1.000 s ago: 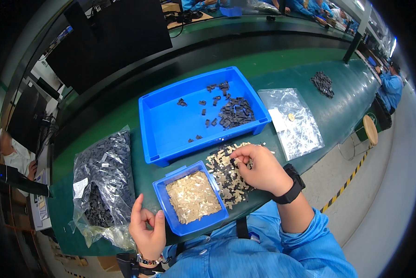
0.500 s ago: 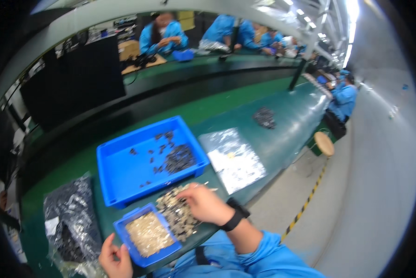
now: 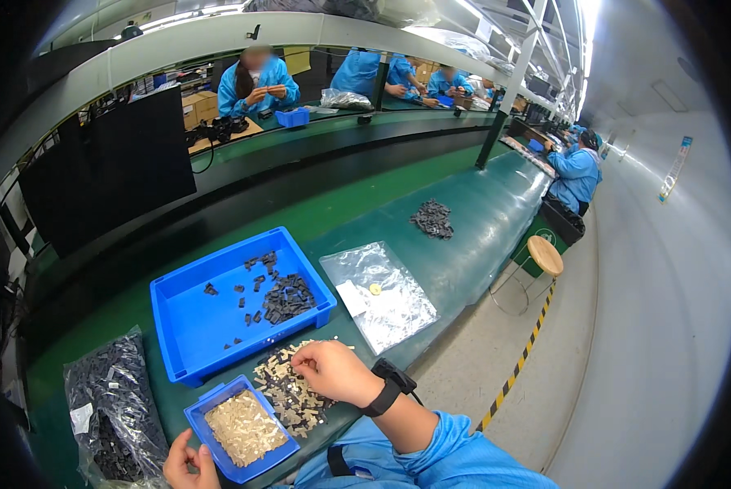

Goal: The person is manually assembling small components into a plastic part, likely as part of a manufacturing process.

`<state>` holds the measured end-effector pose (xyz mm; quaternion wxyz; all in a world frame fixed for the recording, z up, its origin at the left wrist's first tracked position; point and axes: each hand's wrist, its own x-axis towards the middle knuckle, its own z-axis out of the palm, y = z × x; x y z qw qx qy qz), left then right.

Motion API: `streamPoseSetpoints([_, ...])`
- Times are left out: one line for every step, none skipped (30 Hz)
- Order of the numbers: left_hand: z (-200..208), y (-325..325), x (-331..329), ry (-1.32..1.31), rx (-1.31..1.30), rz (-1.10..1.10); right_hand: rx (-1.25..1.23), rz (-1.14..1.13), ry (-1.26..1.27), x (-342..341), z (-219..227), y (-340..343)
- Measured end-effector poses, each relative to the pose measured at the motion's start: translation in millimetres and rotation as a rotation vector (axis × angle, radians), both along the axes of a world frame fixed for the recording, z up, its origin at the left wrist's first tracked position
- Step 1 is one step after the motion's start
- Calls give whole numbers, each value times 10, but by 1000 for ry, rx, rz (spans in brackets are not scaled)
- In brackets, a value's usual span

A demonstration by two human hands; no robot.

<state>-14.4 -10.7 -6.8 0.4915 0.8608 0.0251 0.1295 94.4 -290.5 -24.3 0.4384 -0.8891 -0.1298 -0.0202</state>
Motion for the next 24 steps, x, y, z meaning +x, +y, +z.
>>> streamPoseSetpoints([-13, 12, -5, 11, 0, -5, 64, -26, 53, -16, 18, 14])
streamPoseSetpoints([-19, 26, -9, 21, 0, -10, 129, -52, 106, -38, 44, 38])
streamPoseSetpoints([-2, 39, -8, 22, -1, -8, 128, -51, 107, -73, 118, 87])
streamPoseSetpoints([29, 30, 3, -3, -7, -58, 143, -25, 158, -116, 226, 144])
streamPoseSetpoints([58, 26, 11, -27, -13, -106, 159, 2, 211, -157, 306, 206])
streamPoseSetpoints([82, 9, 8, -25, -10, -103, 161, 6, 213, -196, 336, 266])
streamPoseSetpoints([111, -2, -4, 9, -58, -147, 173, 88, 59, -232, 339, 363])
streamPoseSetpoints([149, -12, -24, 45, -103, -186, 188, 173, -95, -272, 338, 462])
streamPoseSetpoints([194, -64, -47, 72, -162, -153, 247, 232, -98, -309, 335, 532])
streamPoseSetpoints([169, -70, -45, 82, -143, -124, 270, 258, -87, -347, 355, 610])
streamPoseSetpoints([82, -90, -4, -46, -125, -161, 303, 287, -97, -387, 387, 656])
streamPoseSetpoints([-55, -77, 140, -164, -101, -245, 342, 271, -110, -399, 321, 682])
streamPoseSetpoints([-52, -83, 151, -133, -141, -268, 373, 305, -113, -421, 305, 719])
streamPoseSetpoints([-39, -106, 157, -101, -180, -283, 379, 345, -84, -436, 358, 755])
streamPoseSetpoints([-14, -109, 137, -56, -234, -293, 405, 359, -43, -460, 390, 804])
streamPoseSetpoints([6, -130, 133, -16, -292, -307, 426, 367, -6, -473, 412, 832])
streamPoseSetpoints([5, -148, 115, -4, -317, -298, 426, 371, -5, -479, 432, 853])
streamPoseSetpoints([-17, -160, 114, 5, -350, -299, 417, 365, -7, -482, 430, 873])
streamPoseSetpoints([-17, -171, 117, -1, -348, -299, 394, 330, -15, -491, 428, 889])
streamPoseSetpoints([12, -177, 112, 20, -362, -277, 333, 318, -48, -490, 411, 901])
streamPoseSetpoints([14, -173, 110, 12, -354, -262, 324, 310, -23, -503, 402, 899])
streamPoseSetpoints([0, -161, 106, 3, -348, -250, 311, 299, 2, -515, 395, 912])
streamPoseSetpoints([-16, -157, 100, 8, -337, -239, 323, 308, 7, -526, 388, 944])
streamPoseSetpoints([-33, -157, 99, -12, -354, -210, 384, 285, 36, -543, 387, 969])
